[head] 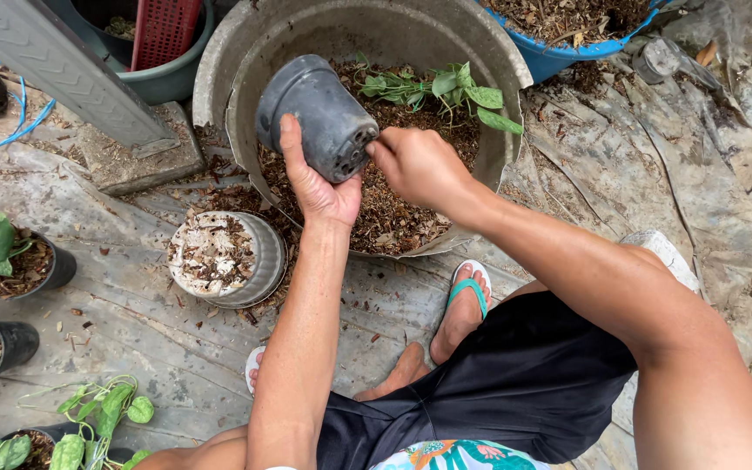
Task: The person removes a plant from a small black pot, places it aside, and then fills the empty pot with soil from a large basin. They use a fork to poke holes in the bottom of the pot for drainage. Finally, they place the plant back into the pot and add more soil around the roots.
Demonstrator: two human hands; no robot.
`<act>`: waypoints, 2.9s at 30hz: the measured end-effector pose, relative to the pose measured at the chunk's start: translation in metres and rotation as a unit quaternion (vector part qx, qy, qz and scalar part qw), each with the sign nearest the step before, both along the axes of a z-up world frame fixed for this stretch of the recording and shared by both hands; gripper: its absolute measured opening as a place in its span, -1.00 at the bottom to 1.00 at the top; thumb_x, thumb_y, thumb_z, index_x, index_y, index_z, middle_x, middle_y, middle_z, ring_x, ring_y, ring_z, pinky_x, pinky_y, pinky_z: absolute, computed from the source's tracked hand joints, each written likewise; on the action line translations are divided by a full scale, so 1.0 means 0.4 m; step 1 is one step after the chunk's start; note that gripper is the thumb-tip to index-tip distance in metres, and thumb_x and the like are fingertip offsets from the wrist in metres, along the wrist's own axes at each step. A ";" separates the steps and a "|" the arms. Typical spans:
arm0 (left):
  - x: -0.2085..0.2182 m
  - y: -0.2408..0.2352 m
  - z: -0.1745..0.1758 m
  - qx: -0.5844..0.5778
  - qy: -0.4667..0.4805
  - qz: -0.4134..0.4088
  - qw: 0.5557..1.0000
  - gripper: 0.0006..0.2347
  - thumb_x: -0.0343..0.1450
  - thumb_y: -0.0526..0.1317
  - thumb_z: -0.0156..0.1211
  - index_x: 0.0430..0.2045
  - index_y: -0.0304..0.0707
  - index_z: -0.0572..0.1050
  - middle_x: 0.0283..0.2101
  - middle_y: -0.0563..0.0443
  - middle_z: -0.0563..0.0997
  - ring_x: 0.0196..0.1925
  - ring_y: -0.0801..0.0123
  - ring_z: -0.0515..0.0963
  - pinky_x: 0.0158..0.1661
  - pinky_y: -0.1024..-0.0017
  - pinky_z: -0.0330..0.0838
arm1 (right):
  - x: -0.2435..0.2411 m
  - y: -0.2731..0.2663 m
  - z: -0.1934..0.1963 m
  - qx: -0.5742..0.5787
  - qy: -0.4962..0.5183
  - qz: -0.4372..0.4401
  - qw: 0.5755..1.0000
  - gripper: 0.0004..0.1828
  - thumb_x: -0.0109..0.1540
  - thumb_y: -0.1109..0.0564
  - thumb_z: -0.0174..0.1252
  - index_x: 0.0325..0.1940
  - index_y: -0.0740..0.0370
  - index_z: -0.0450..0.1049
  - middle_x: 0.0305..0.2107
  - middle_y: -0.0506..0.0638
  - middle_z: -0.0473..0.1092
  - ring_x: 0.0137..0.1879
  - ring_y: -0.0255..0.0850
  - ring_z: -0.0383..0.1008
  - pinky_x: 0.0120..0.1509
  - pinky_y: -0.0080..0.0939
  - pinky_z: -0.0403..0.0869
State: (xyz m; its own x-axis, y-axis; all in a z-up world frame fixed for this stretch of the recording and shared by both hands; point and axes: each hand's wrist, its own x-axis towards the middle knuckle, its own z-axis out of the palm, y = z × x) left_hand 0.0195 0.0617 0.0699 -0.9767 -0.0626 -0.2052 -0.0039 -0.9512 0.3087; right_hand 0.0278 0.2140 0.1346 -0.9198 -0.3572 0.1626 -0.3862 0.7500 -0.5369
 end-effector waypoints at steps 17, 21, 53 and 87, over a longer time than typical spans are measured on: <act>0.008 0.016 -0.014 -0.046 -0.048 -0.031 0.997 -0.11 0.15 0.29 0.42 0.27 -0.25 0.23 0.08 -0.11 0.45 0.07 0.16 0.52 0.06 0.07 0.48 | -0.007 0.025 0.038 -0.326 -0.374 -0.057 0.867 -0.73 0.38 0.06 0.10 -0.17 0.34 0.56 -0.62 -0.15 0.31 -0.58 -0.39 0.17 -0.54 -0.28 0.15; 0.011 0.033 -0.002 -0.060 -0.054 -0.034 0.996 -0.14 0.19 0.35 0.35 0.24 -0.27 0.27 0.02 -0.10 0.46 -0.05 0.17 0.50 -0.10 0.14 0.42 | -0.012 0.031 0.040 -0.328 -0.418 -0.084 0.843 -0.71 0.36 0.02 0.09 -0.21 0.30 0.56 -0.63 -0.15 0.29 -0.61 -0.40 0.15 -0.58 -0.29 0.09; -0.021 0.013 -0.023 -0.027 -0.148 -0.011 0.989 -0.18 0.13 0.36 0.27 0.22 -0.07 0.31 0.12 -0.05 0.48 0.13 0.14 0.50 0.01 -0.02 0.47 | 0.047 0.003 0.073 0.234 0.263 0.104 0.930 -0.67 0.10 0.18 0.25 -0.06 0.24 0.46 -0.46 -0.05 0.35 -0.39 -0.18 0.47 -0.41 -0.15 0.45; 0.025 0.014 0.013 -0.011 0.005 0.016 1.000 -0.09 0.17 0.23 0.45 0.35 -0.19 0.15 0.21 -0.04 0.38 0.22 0.16 0.46 0.19 0.11 0.47 | 0.045 -0.027 0.022 -0.099 -0.041 0.018 0.994 -0.77 0.36 0.09 0.13 -0.23 0.34 0.48 -0.50 0.16 0.49 -0.43 -0.09 0.55 -0.37 -0.06 0.46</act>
